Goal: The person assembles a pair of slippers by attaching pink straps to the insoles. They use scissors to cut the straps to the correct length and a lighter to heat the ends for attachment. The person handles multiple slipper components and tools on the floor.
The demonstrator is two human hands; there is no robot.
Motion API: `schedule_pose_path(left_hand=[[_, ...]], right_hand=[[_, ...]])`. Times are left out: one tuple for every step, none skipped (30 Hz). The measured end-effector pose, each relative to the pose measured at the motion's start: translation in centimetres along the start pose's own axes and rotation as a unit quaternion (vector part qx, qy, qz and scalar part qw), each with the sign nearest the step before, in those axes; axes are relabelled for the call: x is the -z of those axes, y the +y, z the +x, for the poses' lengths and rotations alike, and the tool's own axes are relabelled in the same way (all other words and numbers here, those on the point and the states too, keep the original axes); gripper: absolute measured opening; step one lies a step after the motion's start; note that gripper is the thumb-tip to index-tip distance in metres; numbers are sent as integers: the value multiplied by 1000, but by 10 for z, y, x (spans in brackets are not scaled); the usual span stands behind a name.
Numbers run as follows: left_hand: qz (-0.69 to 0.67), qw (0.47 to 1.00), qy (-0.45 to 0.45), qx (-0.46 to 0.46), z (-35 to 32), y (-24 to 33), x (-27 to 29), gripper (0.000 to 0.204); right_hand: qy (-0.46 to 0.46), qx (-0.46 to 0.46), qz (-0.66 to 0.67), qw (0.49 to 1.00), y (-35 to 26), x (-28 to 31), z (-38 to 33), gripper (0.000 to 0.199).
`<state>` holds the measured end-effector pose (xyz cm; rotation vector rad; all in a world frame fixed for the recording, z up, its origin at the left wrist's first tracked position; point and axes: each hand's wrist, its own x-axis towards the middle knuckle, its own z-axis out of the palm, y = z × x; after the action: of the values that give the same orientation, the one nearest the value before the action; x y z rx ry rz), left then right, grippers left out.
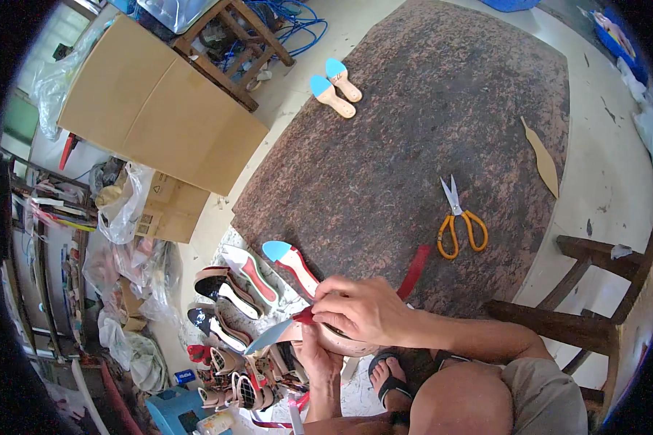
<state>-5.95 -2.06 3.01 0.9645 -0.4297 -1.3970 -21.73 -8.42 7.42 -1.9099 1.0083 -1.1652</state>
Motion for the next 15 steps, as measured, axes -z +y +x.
schedule_pose_path(left_hand=[[1,1000,-8,-19,0,-1,2,31],[-7,1000,4,-11,0,0,2,25],[3,1000,21,-17,0,-1,5,24],[13,999,38,-23,0,-2,9,24],[23,998,56,-28,0,-3,11,23],[37,997,50,-45,0,-2,11,23],[48,996,43,-62,0,-1,8,23],[60,994,36,-78,1,-1,5,23],[62,993,10,-102,4,-1,3,22],[64,990,-16,-128,6,0,1,21],[66,985,-42,-153,8,0,-1,21],[83,983,-37,-157,8,0,-5,20],[103,981,-30,-163,7,1,-9,18],[122,978,-24,-168,6,1,-11,17],[127,979,-20,-159,7,1,-8,18]], right_hand=[[-7,5,-3,1000,1,0,-1,11],[-14,10,-7,1000,3,0,-2,11],[-20,15,-11,1000,4,0,-2,11],[-44,-1,-17,999,3,1,-2,13],[-69,-16,-23,997,1,2,-1,14],[-93,-32,-29,995,-1,4,0,15],[-110,-36,-35,993,-3,8,2,16],[-127,-40,-41,990,-6,11,4,17],[-144,-44,-47,988,-7,12,5,18],[-149,-64,-41,986,-6,12,5,18],[-155,-83,-35,984,-6,12,4,18],[-161,-102,-28,981,-6,11,4,18],[-164,-102,-37,981,-7,10,5,17],[-167,-101,-45,980,-10,8,6,17],[-170,-100,-53,979,-11,7,7,17]])
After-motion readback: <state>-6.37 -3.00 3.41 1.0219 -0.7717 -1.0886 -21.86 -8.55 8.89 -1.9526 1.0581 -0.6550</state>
